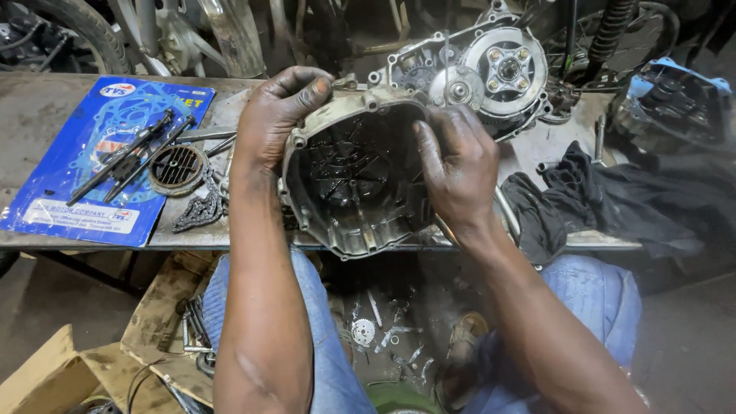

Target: Cleaning debris and oil from a motorcycle engine casing using a cloth and small tools.

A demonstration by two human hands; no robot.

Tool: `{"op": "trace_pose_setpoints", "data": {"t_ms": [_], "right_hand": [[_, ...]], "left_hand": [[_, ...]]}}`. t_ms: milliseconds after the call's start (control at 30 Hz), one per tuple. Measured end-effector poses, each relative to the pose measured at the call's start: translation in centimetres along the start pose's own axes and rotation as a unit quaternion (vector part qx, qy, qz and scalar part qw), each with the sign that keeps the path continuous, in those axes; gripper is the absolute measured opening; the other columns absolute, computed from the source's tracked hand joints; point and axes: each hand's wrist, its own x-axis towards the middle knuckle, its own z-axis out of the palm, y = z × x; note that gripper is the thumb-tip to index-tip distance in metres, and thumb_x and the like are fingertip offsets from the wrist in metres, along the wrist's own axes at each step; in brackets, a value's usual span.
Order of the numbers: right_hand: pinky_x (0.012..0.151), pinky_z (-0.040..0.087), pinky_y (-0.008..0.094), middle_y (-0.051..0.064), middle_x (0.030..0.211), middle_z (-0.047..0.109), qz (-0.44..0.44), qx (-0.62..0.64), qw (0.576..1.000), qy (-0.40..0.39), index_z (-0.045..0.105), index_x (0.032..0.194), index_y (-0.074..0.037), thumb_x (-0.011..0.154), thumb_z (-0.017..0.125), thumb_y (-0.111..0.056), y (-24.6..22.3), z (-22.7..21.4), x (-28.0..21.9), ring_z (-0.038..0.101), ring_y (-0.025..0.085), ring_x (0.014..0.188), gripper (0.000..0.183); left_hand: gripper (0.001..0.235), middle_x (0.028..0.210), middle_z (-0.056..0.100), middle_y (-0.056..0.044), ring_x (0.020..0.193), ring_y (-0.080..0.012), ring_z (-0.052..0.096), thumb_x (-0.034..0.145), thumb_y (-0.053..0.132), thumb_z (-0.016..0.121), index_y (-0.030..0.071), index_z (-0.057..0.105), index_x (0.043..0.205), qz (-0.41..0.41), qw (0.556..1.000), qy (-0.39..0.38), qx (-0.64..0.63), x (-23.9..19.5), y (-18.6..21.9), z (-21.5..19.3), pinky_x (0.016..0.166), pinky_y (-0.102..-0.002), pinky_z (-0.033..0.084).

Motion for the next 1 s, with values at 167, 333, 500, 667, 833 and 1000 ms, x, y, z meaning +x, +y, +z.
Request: {"op": "trace_pose_setpoints", "data": {"t_ms": [167,333,500,667,833,1000], "right_hand": [[0.076,0.052,0.042,0.018,0.094,0.066,0.008,0.008,1.000,0.000,0.065,0.104,0.007,0.105,0.061,-0.005,-0.3,-0.3,0.2,0.063,0.030,0.086,0.013],[0.073,0.049,0.041,0.017,0.092,0.065,0.021,0.013,1.000,0.001,0.065,0.102,0.006,0.105,0.060,-0.006,0.0,-0.4,0.2,0.062,0.029,0.083,0.013],[0.071,0.049,0.040,0.016,0.091,0.064,0.025,0.015,1.000,0.000,0.064,0.101,0.004,0.105,0.059,-0.005,0.2,-0.3,0.0,0.061,0.028,0.082,0.011],[0.069,0.050,0.039,0.014,0.090,0.064,0.038,0.009,0.999,-0.006,0.064,0.099,0.002,0.106,0.059,-0.007,0.3,-0.2,0.0,0.060,0.026,0.080,0.012],[0.072,0.048,0.039,0.013,0.090,0.065,0.060,0.022,0.998,0.003,0.066,0.099,0.002,0.105,0.061,-0.008,0.2,-0.4,0.3,0.061,0.025,0.081,0.013],[0.078,0.052,0.040,0.014,0.097,0.071,0.059,0.023,0.998,-0.001,0.070,0.106,0.002,0.105,0.063,-0.012,0.4,-0.5,0.5,0.066,0.028,0.089,0.016]], "left_hand": [[0.019,0.104,0.074,0.006,0.099,-0.0062,0.067,0.089,0.024,0.076,0.016,0.075,0.106,0.015,1.000,-0.007,0.000,-0.4,0.2,0.0,0.095,-0.021,0.053],[0.018,0.113,0.077,-0.002,0.110,-0.0113,0.071,0.091,0.018,0.071,0.012,0.075,0.107,-0.033,0.998,-0.013,-0.058,0.5,-0.8,-0.1,0.099,-0.021,0.054],[0.017,0.108,0.075,-0.003,0.098,-0.0122,0.068,0.095,0.012,0.064,0.011,0.075,0.108,-0.074,0.990,-0.035,-0.111,0.6,-1.0,-0.4,0.080,-0.019,0.051],[0.019,0.108,0.076,-0.004,0.100,-0.0152,0.072,0.094,0.010,0.065,0.009,0.075,0.110,-0.087,0.989,-0.015,-0.120,0.2,-0.4,0.0,0.085,-0.021,0.057],[0.019,0.115,0.074,0.002,0.111,-0.0106,0.068,0.093,0.015,0.067,0.012,0.075,0.111,-0.035,0.997,-0.028,-0.060,0.8,-1.5,-0.2,0.102,-0.019,0.049],[0.039,0.125,0.071,0.002,0.117,-0.0146,0.063,0.093,0.048,0.055,0.024,0.073,0.118,-0.029,0.997,-0.010,0.064,-1.7,1.9,0.5,0.100,-0.026,0.046]]}}
